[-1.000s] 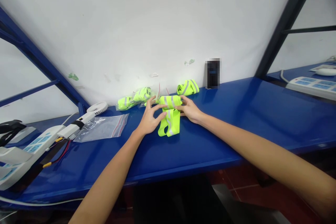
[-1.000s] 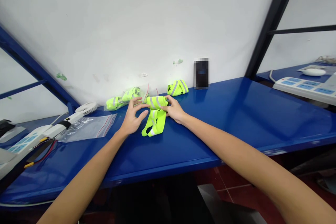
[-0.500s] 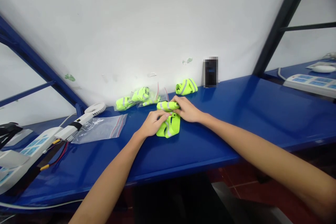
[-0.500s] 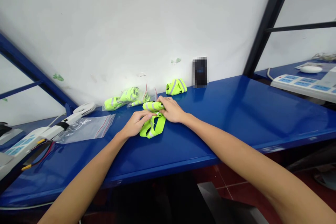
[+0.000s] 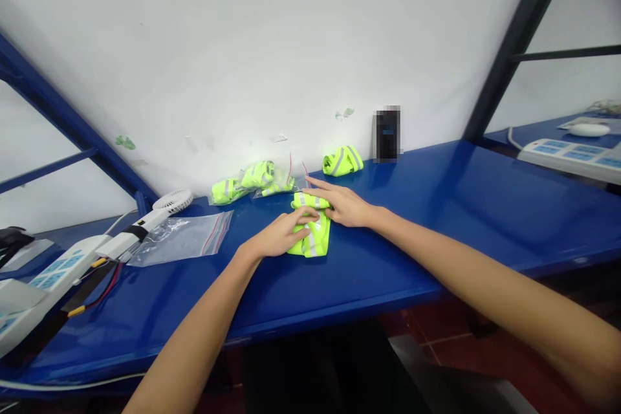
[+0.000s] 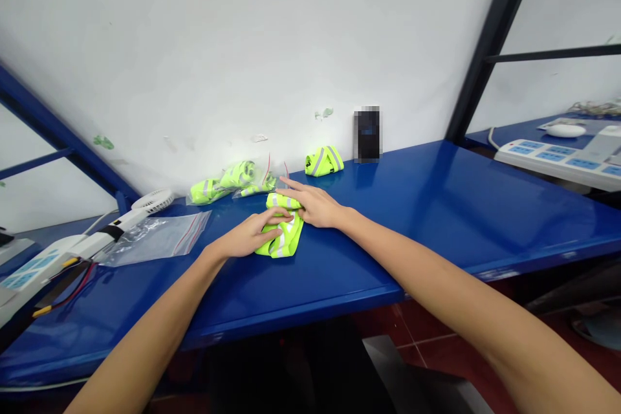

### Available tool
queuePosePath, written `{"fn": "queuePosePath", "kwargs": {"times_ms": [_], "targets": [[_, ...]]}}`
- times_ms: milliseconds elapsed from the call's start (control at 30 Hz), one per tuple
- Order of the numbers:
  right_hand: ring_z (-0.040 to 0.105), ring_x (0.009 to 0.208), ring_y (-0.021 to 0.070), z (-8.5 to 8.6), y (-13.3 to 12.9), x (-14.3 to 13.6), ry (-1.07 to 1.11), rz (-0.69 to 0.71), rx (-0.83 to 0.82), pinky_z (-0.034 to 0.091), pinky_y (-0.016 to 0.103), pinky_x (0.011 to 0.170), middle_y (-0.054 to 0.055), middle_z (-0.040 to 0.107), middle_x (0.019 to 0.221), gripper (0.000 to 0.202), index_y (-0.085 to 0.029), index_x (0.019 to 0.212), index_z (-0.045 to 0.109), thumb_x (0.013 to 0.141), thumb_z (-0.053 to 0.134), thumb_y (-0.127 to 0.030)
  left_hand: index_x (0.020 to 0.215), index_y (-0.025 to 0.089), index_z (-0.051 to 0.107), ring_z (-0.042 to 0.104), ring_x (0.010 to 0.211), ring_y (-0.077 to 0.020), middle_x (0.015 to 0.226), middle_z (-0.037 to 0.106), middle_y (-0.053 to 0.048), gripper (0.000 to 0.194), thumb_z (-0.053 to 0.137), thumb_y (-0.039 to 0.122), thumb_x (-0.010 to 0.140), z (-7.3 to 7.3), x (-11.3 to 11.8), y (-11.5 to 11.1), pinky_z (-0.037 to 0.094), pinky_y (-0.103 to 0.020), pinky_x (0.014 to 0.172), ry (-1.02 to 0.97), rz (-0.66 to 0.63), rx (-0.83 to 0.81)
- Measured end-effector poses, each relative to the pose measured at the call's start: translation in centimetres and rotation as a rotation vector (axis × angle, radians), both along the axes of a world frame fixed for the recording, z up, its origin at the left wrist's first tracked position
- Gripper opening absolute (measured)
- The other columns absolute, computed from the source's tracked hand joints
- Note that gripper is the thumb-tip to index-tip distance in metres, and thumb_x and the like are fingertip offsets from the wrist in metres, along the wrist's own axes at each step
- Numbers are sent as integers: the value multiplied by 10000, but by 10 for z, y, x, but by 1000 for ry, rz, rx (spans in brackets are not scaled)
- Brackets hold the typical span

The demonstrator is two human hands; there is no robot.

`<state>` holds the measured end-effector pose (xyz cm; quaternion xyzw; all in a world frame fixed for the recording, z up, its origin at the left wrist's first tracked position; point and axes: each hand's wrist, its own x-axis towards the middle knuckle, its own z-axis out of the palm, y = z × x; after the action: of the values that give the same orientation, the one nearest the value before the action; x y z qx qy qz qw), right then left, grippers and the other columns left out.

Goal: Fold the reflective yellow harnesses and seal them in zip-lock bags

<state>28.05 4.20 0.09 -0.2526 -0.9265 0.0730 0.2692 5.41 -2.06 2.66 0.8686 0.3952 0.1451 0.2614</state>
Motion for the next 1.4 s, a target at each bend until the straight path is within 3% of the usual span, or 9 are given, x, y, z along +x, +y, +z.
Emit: {"fn": "queuePosePath", "kwargs": {"times_ms": [67,167,300,433,633,733,967,1200,1400], "targets": [[569,1170,263,-1,-1,-2,-25,29,28,474,450,941,57,390,1540,738,-275,1472,381,782,439,-21,1171,203,526,558,656,-121,1117,684,-71,315,450,410,947,-1,0,0,413,-229,608,-43,5,-40],[528,1189,284,1,-4,-6,-60,39,56,447,501,958,76,470,1484,660,-243,1433,435,812,418,-20,1063,194,575,547,667,-117,1057,692,-44,262,474,398,933,-2,-1,1,417,-232,630,-41,1,-41],[480,1225,302,4,-10,-8,-112,22,66,440,517,948,91,401,1527,614,-220,1409,443,825,408,-35,1079,179,675,571,698,-139,945,713,-36,305,515,371,904,-3,-4,4,435,-242,662,-4,9,10],[384,1354,294,6,-14,-7,-164,49,12,387,534,1035,96,339,1559,605,-219,1462,353,870,385,-94,1166,183,696,573,628,-126,910,743,-36,349,518,311,894,-8,-6,5,442,-240,642,17,-1,98],[189,1473,303,8,-17,-8,-258,78,-81,242,569,1146,96,230,1604,731,-220,1516,243,828,482,-158,852,138,729,642,639,-142,752,729,-40,245,526,274,875,-15,-10,10,488,-234,640,-329,280,380],[131,1487,328,7,-18,-9,-276,89,-108,194,576,1162,104,187,1617,755,-212,1513,260,814,544,-231,811,144,702,631,617,-137,708,704,-30,222,519,256,868,-13,-16,13,489,-236,621,-347,359,454],[90,1491,351,6,-18,-9,-259,122,-127,166,580,1167,122,136,1626,904,-206,1534,212,761,653,-365,925,180,664,617,761,-160,859,653,-46,161,548,221,822,-11,-22,15,507,-289,750,-101,206,486],[60,1490,367,9,-18,-8,-273,119,-192,154,580,1168,141,109,1627,1039,-194,1547,168,714,711,-495,1245,222,561,526,1208,-243,1286,522,-97,507,569,155,742,-4,-29,15,440,-387,1041,10,84,396],[87,1481,385,8,-19,-7,-212,147,-207,151,581,1170,123,163,1617,1212,-254,1545,169,582,750,-706,1332,222,539,470,1326,-263,1417,510,-104,617,575,111,726,-1,-41,20,366,-440,1125,91,43,343]]}}
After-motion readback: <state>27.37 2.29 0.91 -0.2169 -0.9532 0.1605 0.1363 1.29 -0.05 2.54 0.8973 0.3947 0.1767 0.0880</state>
